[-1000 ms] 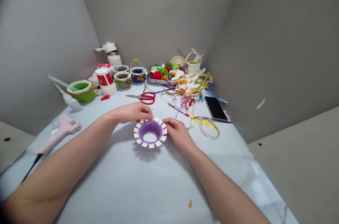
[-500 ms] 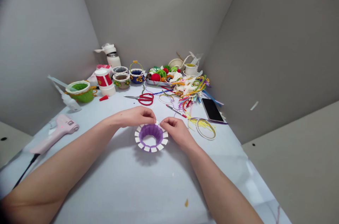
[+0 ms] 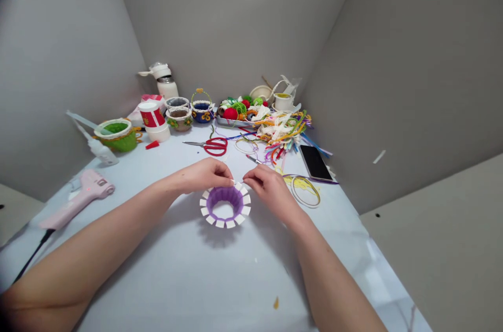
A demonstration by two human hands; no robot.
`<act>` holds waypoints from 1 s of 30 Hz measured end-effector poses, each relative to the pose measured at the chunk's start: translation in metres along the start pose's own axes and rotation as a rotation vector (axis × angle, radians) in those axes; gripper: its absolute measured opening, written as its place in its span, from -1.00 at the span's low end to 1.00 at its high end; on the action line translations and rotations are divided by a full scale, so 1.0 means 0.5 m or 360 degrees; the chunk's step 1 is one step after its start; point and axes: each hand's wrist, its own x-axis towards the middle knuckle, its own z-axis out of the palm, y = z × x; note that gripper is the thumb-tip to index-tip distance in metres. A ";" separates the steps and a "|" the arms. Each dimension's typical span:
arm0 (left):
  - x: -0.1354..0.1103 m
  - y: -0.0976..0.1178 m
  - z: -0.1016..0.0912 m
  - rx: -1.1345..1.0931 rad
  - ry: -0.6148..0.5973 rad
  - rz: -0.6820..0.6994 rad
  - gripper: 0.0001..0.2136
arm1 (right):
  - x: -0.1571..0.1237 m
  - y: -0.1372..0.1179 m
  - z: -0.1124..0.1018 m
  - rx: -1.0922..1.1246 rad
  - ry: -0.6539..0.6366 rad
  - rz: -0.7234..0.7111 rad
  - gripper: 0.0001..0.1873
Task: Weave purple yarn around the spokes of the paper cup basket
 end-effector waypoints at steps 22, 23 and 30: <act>0.002 0.001 0.003 -0.0007 0.0042 0.0006 -0.76 | -0.021 0.018 -0.010 0.0244 0.0070 -0.0080 -0.87; 0.001 0.002 0.003 -0.0009 0.0046 0.0004 -0.76 | -0.019 0.022 -0.009 0.0274 0.0042 -0.0062 -0.86; 0.001 0.004 0.002 -0.0043 0.0091 -0.0020 -0.79 | -0.022 0.031 -0.006 0.0416 -0.0108 0.0068 -0.86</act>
